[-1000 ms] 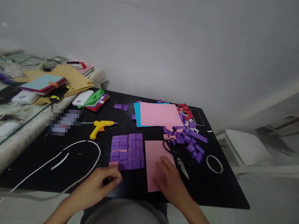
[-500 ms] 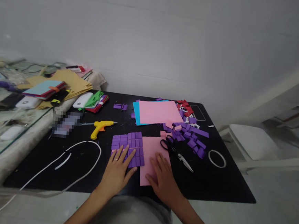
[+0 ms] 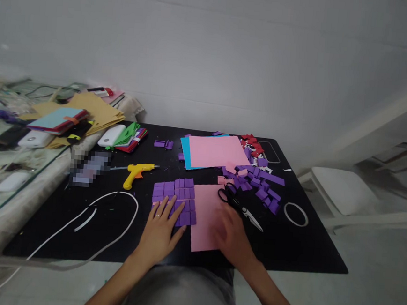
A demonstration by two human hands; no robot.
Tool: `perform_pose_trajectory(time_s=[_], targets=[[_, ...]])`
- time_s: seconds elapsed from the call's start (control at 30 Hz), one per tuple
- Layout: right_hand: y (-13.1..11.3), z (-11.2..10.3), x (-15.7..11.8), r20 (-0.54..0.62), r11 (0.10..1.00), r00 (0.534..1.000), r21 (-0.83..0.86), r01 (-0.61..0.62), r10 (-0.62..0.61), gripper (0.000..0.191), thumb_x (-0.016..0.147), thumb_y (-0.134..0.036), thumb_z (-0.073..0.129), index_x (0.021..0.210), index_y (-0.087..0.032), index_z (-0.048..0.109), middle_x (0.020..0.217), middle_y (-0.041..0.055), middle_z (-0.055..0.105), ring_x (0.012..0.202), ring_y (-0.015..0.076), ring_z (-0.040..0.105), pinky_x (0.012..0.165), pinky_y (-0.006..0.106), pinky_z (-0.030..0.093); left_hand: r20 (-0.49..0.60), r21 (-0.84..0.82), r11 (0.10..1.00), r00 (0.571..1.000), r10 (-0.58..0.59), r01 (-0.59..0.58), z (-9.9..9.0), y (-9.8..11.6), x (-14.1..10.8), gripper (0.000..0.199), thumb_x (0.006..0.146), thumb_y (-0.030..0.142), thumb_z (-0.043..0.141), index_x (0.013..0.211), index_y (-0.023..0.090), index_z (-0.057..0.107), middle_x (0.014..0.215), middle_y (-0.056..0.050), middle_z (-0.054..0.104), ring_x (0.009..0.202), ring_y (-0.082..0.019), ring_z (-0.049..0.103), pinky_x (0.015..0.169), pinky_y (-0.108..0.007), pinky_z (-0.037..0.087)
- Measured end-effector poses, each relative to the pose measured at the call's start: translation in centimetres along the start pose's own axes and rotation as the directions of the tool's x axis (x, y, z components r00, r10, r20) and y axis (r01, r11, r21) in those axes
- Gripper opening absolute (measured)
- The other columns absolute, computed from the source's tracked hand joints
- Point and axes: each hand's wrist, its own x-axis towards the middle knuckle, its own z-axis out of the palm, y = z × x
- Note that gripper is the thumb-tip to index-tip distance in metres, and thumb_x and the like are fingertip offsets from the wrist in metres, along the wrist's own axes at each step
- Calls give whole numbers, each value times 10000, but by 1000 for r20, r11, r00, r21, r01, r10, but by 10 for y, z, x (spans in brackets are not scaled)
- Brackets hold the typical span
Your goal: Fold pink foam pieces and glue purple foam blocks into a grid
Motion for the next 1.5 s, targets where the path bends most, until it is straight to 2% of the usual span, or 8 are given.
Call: perform_pose_trajectory(time_s=[0.1,0.2,0.43,0.73,0.93,1.13,1.37,1.5], targets=[[23,-14,10,-115,980,979,-84,-181,171,330,987,-266,550,1270,-139,662,1307,219,652,1216,360,636,1050,587,546,0,-5,1000,1000,-2,2,1,-1,0,609,1032,471,536,1600,261,465,1668,-130,436,1540,-397,395,1226,-626,338],[41,-25,15,-97,958,964,-128,-258,246,309,951,-188,536,1225,-151,671,1222,200,666,1119,355,647,994,576,560,1,-4,1000,1000,-4,4,2,-1,0,611,1034,475,530,1601,256,464,1669,-137,432,1542,-401,390,1223,-632,340],[58,-42,14,32,959,963,-100,-264,268,360,962,-123,472,1256,-189,669,1176,155,711,1075,326,659,967,516,563,-6,-49,999,1000,-16,16,-1,1,1,605,1021,465,553,1587,262,485,1658,-135,449,1545,-404,385,1223,-639,344],[79,-53,10,-1,945,955,-143,-295,298,362,961,-110,451,1229,-150,690,1143,184,707,1036,337,649,945,534,552,-96,-151,985,991,-98,83,3,-3,-2,723,953,445,655,1579,152,440,1580,-211,508,1459,-392,492,1205,-639,387],[80,-56,14,-49,933,955,-204,-297,293,342,915,-93,477,1146,-178,715,1073,171,704,945,336,658,862,537,557,-35,-98,995,999,-38,34,-4,0,-1,567,984,401,623,1535,291,541,1611,-175,475,1488,-410,460,1189,-665,391],[51,-49,81,-31,969,990,-202,-139,136,238,927,-179,542,1088,-188,717,1109,152,703,1085,343,642,979,510,541,-24,-111,993,998,-49,46,-5,1,0,541,974,382,634,1503,276,586,1605,-171,490,1505,-412,437,1188,-669,397],[33,-5,183,245,973,967,-229,-19,77,499,910,-119,611,1409,-128,602,1540,217,551,1425,329,521,1163,490,427,1,-121,991,999,-52,52,-8,3,0,558,980,372,631,1527,282,559,1616,-159,481,1519,-400,418,1213,-652,378],[34,9,205,333,962,940,-274,17,78,486,933,-58,555,1417,-96,591,1487,235,611,1358,322,591,1125,451,420,7,-113,992,999,-52,53,-8,3,0,566,979,363,637,1533,285,547,1623,-155,470,1528,-388,406,1215,-644,380]])
